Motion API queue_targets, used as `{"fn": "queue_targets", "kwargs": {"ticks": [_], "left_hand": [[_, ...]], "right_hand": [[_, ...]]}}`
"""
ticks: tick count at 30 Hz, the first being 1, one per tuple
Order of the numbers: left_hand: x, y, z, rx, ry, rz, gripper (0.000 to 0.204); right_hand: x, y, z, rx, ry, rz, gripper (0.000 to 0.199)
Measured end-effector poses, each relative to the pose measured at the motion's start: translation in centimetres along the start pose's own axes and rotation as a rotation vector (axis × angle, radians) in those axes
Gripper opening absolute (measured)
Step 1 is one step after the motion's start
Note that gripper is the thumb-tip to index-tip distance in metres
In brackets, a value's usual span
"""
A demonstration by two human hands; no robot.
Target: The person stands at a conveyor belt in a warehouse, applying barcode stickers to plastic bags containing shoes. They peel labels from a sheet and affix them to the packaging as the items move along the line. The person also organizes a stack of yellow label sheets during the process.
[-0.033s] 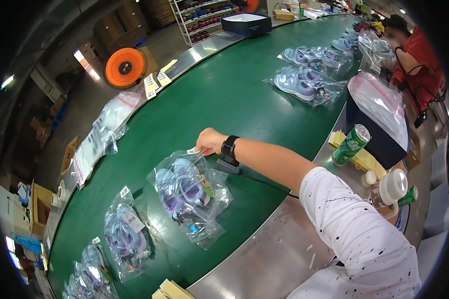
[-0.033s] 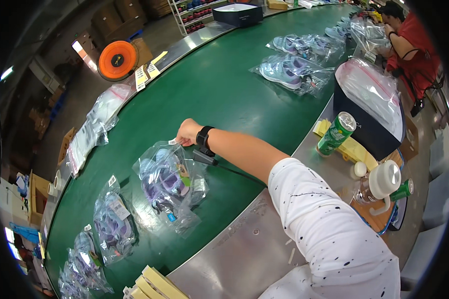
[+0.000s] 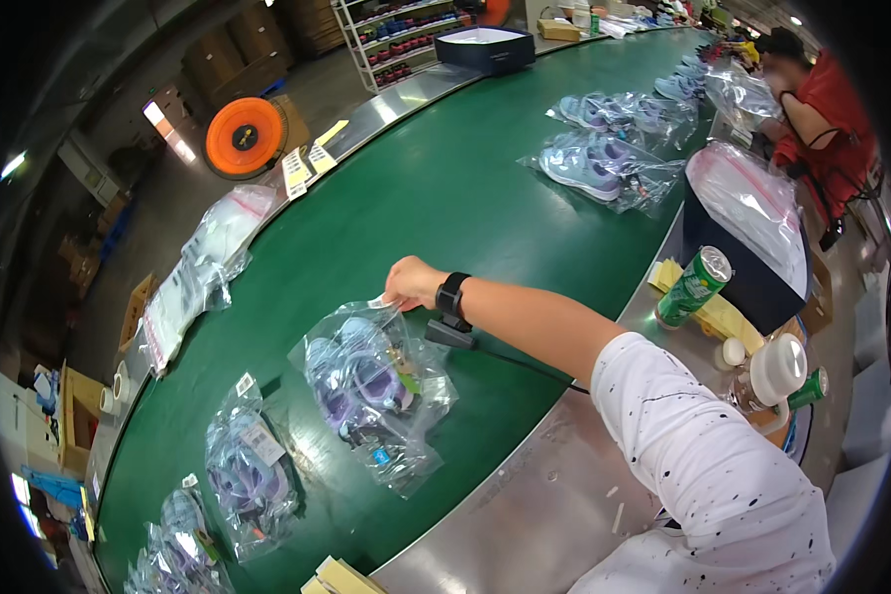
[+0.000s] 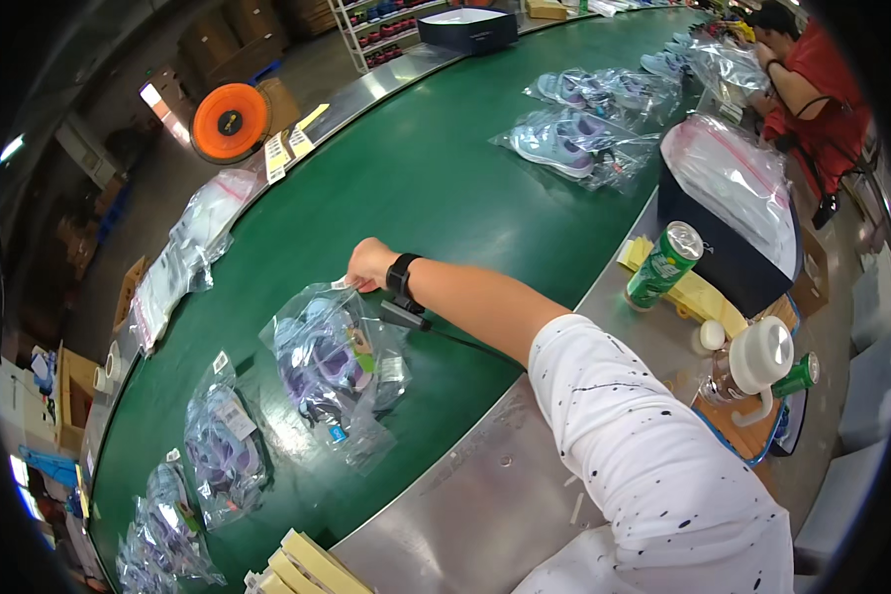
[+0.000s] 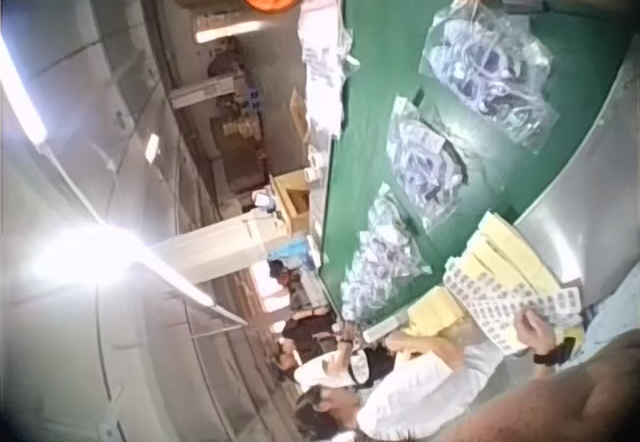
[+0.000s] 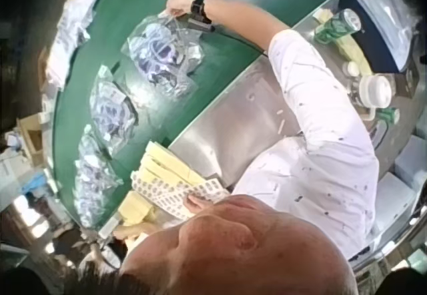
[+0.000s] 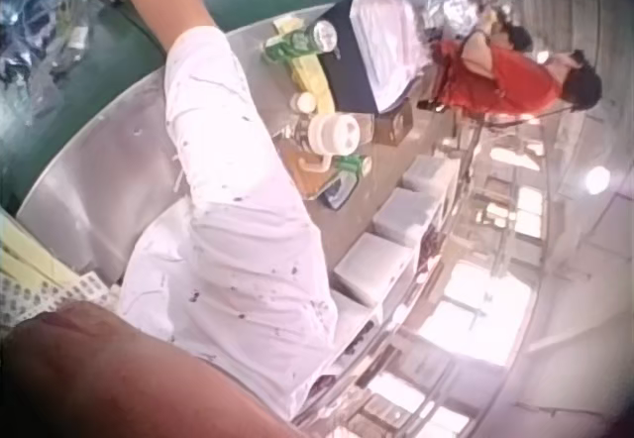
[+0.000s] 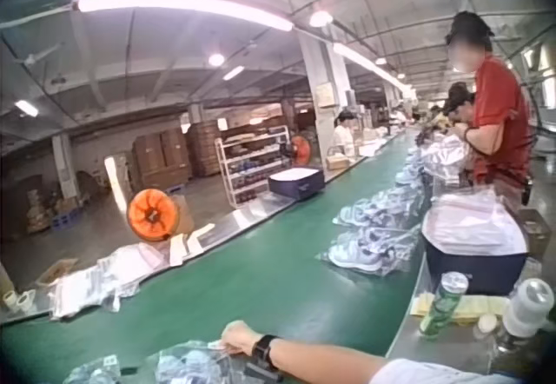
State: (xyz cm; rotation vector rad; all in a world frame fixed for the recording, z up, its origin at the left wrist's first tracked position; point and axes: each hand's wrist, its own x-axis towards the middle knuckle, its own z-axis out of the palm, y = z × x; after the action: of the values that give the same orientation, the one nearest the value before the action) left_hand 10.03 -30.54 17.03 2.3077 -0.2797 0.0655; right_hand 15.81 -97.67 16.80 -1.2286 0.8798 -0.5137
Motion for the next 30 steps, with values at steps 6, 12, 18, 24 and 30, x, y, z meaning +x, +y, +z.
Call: {"fn": "queue_targets", "kwargs": {"ticks": [6,12,18,24,30], "left_hand": [[1.5,2.9,3.8,-0.133,-0.075,0.116,0.032],[2.7,4.5,6.1,-0.202,-0.14,0.194,0.032],[2.9,5.3,7.5,-0.215,-0.129,0.21,0.032],[2.8,6.0,7.7,-0.189,-0.077,0.206,0.033],[1.5,6.3,7.3,-0.185,-0.038,0.178,0.033]], "right_hand": [[-0.1,-0.8,-0.8,-0.115,0.188,-0.383,0.074],[0.6,-3.4,-2.6,-0.157,0.283,-0.464,0.067],[2.2,-4.6,-2.3,-0.212,0.304,-0.608,0.053],[0.3,-3.9,-2.8,-0.361,0.36,-0.636,0.03],[-13.6,-0.9,6.6,-0.817,-0.284,-1.058,0.04]]}}
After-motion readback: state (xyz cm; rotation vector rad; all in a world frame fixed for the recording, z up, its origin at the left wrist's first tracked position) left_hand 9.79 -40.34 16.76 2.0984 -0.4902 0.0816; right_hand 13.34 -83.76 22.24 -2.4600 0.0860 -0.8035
